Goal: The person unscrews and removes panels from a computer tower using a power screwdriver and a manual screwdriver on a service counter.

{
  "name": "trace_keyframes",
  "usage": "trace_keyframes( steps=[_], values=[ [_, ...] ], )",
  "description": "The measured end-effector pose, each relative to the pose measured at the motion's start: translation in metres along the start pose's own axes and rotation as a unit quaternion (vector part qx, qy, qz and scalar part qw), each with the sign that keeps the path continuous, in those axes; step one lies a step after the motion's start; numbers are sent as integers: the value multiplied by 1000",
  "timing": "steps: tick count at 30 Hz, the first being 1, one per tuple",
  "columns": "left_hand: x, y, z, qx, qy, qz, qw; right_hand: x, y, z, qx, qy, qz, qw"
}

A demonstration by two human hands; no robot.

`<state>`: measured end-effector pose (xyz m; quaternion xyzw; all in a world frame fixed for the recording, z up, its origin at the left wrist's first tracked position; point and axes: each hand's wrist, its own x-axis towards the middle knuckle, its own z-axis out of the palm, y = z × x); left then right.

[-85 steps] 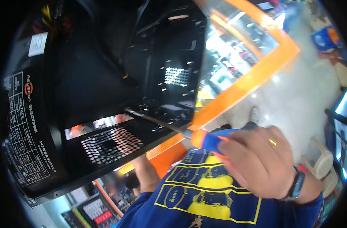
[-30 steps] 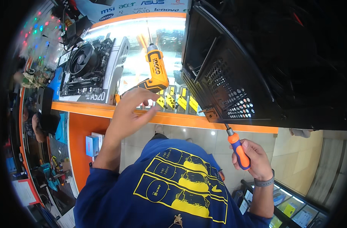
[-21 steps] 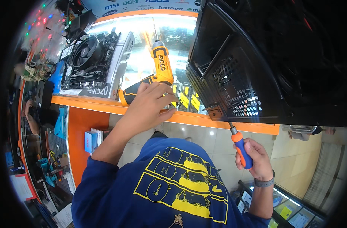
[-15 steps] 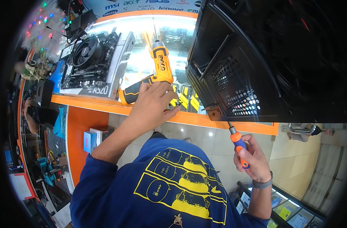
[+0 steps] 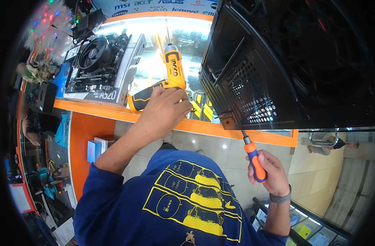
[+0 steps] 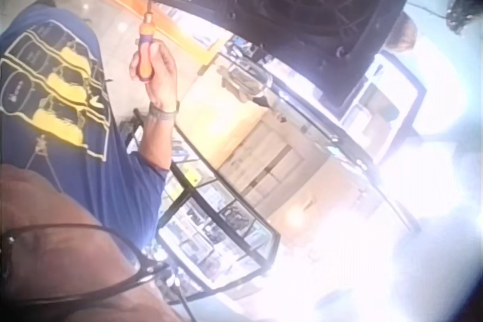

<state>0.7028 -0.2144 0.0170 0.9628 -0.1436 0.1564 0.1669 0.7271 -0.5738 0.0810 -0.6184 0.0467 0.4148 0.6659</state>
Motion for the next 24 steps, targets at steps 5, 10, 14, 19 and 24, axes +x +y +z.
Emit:
trace_keyframes(
  steps=[5,10,14,19,24],
  values=[
    [5,-3,4,-23,14,17,999,-2,0,5,-46,-6,-23,999],
    [6,-4,5,-43,7,35,998,-2,-4,5,13,4,18,1000],
    [8,-2,4,-35,-9,30,999,-4,-3,9,20,17,18,999],
    [9,0,-3,-19,-29,6,999,-3,1,0,-26,24,-18,999],
    [6,0,-9,-47,-45,3,998,-3,-4,11,-20,21,-11,1000]
  ],
)
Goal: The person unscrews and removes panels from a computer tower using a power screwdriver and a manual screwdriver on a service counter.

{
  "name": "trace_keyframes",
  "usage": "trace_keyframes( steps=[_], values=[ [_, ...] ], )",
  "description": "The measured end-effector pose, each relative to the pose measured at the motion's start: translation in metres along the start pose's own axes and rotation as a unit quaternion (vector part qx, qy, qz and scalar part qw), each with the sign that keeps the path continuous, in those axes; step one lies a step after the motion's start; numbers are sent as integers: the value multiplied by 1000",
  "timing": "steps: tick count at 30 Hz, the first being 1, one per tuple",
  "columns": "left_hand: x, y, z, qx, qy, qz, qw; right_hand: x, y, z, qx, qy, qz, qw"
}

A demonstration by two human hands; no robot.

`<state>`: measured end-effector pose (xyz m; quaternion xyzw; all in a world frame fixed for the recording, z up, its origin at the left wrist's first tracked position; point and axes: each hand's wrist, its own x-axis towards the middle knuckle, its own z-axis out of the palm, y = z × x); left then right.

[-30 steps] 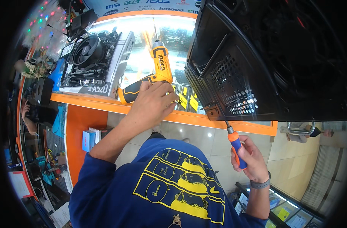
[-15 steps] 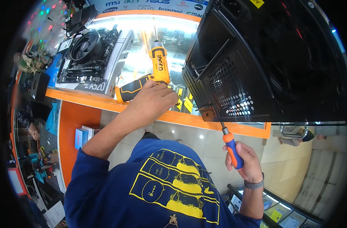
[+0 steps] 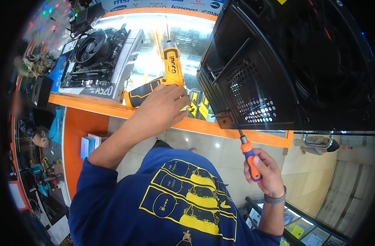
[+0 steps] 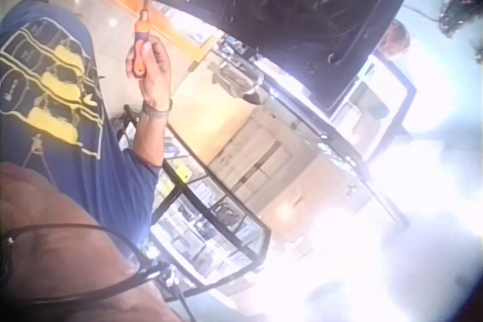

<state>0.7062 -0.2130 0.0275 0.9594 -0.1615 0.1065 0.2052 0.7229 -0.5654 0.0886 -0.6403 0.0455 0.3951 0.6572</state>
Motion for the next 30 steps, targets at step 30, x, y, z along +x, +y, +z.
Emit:
trace_keyframes(
  steps=[30],
  values=[
    [18,0,-2,56,-33,38,997,-60,109,-129,-2,114,-341,933]
  ],
)
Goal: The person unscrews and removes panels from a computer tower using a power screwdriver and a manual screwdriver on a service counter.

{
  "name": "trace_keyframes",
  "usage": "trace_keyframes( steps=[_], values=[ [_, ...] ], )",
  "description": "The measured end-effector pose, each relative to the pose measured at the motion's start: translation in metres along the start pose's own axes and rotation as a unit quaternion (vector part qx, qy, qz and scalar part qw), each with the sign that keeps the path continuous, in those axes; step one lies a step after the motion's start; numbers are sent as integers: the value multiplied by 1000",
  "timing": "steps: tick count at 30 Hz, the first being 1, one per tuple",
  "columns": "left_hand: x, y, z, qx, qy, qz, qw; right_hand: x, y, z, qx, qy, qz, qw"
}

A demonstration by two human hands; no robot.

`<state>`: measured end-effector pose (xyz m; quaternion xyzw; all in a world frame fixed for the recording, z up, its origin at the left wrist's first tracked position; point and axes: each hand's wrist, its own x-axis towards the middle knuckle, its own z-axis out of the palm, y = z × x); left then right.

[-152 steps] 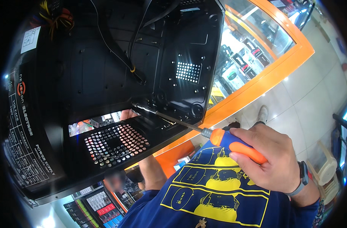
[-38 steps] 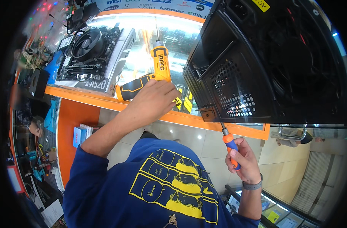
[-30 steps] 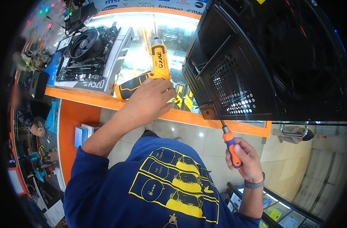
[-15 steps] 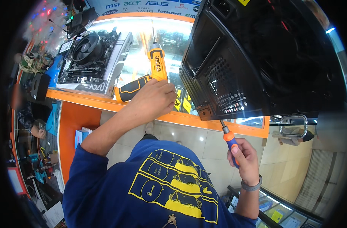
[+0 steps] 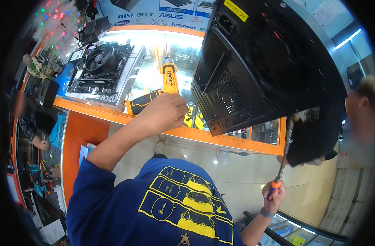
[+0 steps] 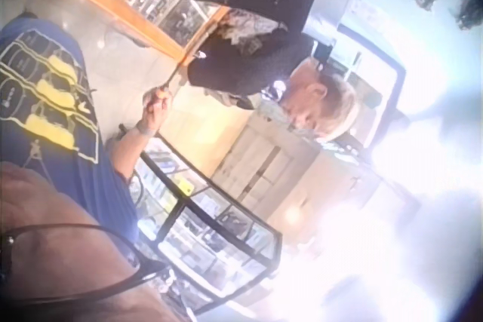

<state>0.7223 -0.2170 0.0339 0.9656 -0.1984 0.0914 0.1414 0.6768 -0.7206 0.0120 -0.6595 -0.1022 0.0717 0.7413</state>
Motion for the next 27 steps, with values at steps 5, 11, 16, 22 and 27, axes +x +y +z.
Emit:
trace_keyframes(
  steps=[5,11,16,22,27],
  values=[
    [-14,-17,-29,-296,70,-84,949,-29,17,10,86,-54,-35,994],
    [-28,3,-28,-709,186,-103,673,-19,15,78,70,-82,39,993],
    [-32,27,-33,-808,196,-93,548,0,8,104,-63,-84,43,994],
    [-41,42,-49,-783,198,-129,576,7,2,109,-162,-87,-7,983],
    [-39,45,-48,-764,190,-140,600,4,-12,118,-280,-52,-102,953]
  ],
)
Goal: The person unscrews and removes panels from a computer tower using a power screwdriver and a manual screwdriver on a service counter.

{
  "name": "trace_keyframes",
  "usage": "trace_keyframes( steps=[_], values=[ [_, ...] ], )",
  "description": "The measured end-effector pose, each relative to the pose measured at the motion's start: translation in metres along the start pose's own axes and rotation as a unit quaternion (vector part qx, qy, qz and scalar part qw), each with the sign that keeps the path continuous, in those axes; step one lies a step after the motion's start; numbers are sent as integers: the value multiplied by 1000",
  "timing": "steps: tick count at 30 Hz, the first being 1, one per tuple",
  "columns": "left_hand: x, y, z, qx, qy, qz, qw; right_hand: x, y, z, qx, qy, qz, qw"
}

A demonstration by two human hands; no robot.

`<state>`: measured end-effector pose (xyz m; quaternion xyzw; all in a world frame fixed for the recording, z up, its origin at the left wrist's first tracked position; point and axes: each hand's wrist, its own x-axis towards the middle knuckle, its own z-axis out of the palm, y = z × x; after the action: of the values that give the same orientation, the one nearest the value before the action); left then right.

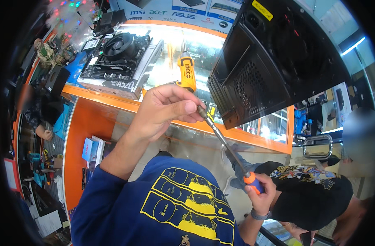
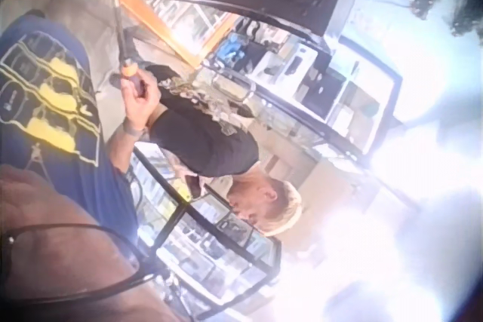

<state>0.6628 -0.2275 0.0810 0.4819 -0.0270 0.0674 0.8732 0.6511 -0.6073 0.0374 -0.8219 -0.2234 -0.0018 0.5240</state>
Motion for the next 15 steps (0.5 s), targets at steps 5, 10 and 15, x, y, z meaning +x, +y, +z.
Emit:
trace_keyframes(
  steps=[5,10,15],
  values=[
    [7,6,9,-66,-46,-47,996,-12,-13,-17,-137,53,-37,988],
    [7,-2,21,-16,-50,-39,998,-26,-31,-19,-194,91,-93,972],
    [18,-18,38,-52,-29,57,997,-32,-41,-20,-265,118,-156,944]
  ],
)
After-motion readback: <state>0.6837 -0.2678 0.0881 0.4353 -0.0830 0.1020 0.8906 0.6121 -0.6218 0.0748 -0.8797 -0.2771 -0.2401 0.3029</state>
